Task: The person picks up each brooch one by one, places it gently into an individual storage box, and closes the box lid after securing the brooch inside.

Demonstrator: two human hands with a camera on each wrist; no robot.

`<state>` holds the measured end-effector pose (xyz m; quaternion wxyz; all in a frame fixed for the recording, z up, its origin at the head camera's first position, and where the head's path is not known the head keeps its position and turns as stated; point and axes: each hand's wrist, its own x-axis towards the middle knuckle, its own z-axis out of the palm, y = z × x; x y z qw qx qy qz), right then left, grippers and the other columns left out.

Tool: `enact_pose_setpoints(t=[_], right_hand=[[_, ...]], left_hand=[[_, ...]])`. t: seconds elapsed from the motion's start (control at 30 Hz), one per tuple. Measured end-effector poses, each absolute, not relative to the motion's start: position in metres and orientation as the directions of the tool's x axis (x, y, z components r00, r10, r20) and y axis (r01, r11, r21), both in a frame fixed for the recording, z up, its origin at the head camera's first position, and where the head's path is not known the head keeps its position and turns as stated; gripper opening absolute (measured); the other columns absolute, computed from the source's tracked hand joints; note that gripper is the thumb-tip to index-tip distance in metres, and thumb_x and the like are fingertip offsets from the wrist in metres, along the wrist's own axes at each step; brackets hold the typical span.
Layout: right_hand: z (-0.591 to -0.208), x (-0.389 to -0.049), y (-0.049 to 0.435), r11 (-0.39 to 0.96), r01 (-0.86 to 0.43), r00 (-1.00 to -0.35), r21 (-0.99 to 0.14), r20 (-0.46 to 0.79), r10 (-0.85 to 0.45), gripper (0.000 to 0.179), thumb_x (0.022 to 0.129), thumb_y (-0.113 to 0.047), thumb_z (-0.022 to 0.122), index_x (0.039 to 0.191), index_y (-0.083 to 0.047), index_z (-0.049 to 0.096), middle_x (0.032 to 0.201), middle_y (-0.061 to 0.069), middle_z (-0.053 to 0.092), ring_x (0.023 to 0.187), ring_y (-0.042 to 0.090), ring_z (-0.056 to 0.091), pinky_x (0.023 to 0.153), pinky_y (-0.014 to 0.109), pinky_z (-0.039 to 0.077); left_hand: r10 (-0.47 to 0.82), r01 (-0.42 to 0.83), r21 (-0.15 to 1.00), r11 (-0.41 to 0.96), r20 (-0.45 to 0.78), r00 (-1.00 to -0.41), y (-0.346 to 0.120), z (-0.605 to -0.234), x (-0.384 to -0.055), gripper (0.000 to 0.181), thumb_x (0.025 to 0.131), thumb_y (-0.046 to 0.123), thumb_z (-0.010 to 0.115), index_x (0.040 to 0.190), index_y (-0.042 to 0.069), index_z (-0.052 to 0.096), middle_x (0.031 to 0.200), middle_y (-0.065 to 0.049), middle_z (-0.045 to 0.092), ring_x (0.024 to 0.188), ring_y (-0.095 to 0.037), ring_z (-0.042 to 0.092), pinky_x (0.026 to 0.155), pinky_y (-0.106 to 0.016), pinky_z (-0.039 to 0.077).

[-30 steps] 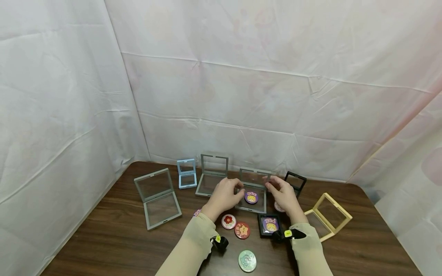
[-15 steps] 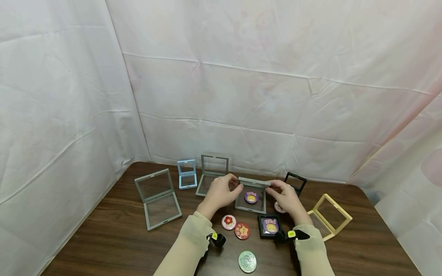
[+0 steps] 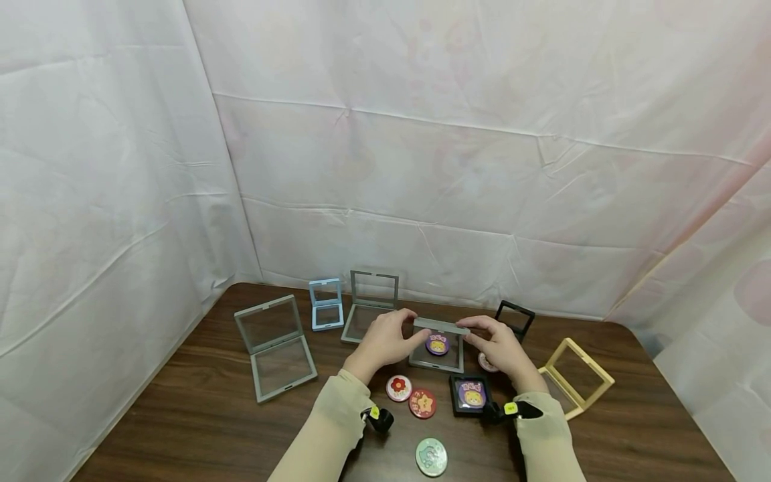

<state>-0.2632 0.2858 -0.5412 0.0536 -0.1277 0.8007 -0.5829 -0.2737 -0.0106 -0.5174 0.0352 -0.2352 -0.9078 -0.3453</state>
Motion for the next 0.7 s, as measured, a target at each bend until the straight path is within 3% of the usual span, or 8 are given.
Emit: enact_pose_setpoints(t=[0.17, 0.3, 0.47, 0.7], right_hand=[[-0.5394, -0.2629, 0.2871, 0.283, -0.154, -0.952, -0.947, 0.066, -0.298, 0.033, 0.110, -0.004, 0.065, 0.143, -0.003, 0.066, 0.113, 0.026, 0.074, 0.041, 0.006, 0.037, 0.041, 0.022, 0.033], [-0.5356, -0.2605, 0.2885, 0.277, -0.134, -0.944, -0.952, 0.038, -0.326, 0.042, 0.105, -0.010, 0.075, 0.145, -0.004, 0.064, 0.115, 0.025, 0.074, 0.043, 0.006, 0.038, 0.043, 0.023, 0.035], [-0.5326, -0.2581, 0.2906, 0.300, -0.116, -0.935, -0.947, 0.003, -0.354, 0.056, 0.100, -0.019, 0.084, 0.150, -0.010, 0.062, 0.141, 0.026, 0.065, 0.046, 0.007, 0.038, 0.045, 0.025, 0.037], [-0.5317, -0.2567, 0.2928, 0.260, -0.168, -0.906, -0.951, 0.044, -0.422, 0.054, 0.108, -0.017, 0.072, 0.157, -0.005, 0.054, 0.155, 0.031, 0.053, 0.045, 0.008, 0.039, 0.043, 0.028, 0.035]], left_hand=[[0.414, 0.443, 0.616, 0.651, 0.201, -0.888, -0.0108, -0.5163, -0.2723, 0.064, 0.106, 0.058, 0.066, 0.146, 0.008, 0.068, 0.134, -0.010, 0.074, 0.117, -0.028, 0.071, 0.097, -0.049, 0.058], [0.412, 0.435, 0.618, 0.654, 0.191, -0.891, -0.0106, -0.5169, -0.2724, 0.064, 0.106, 0.059, 0.065, 0.147, 0.010, 0.068, 0.136, -0.009, 0.074, 0.120, -0.028, 0.071, 0.100, -0.049, 0.058], [0.416, 0.438, 0.618, 0.653, 0.190, -0.889, -0.0111, -0.5167, -0.2731, 0.062, 0.105, 0.059, 0.066, 0.145, 0.011, 0.068, 0.136, -0.008, 0.074, 0.116, -0.026, 0.072, 0.099, -0.047, 0.058], [0.428, 0.445, 0.607, 0.658, 0.185, -0.885, -0.0122, -0.5142, -0.2723, 0.062, 0.104, 0.058, 0.069, 0.144, 0.011, 0.069, 0.136, -0.009, 0.074, 0.121, -0.028, 0.071, 0.102, -0.049, 0.057]])
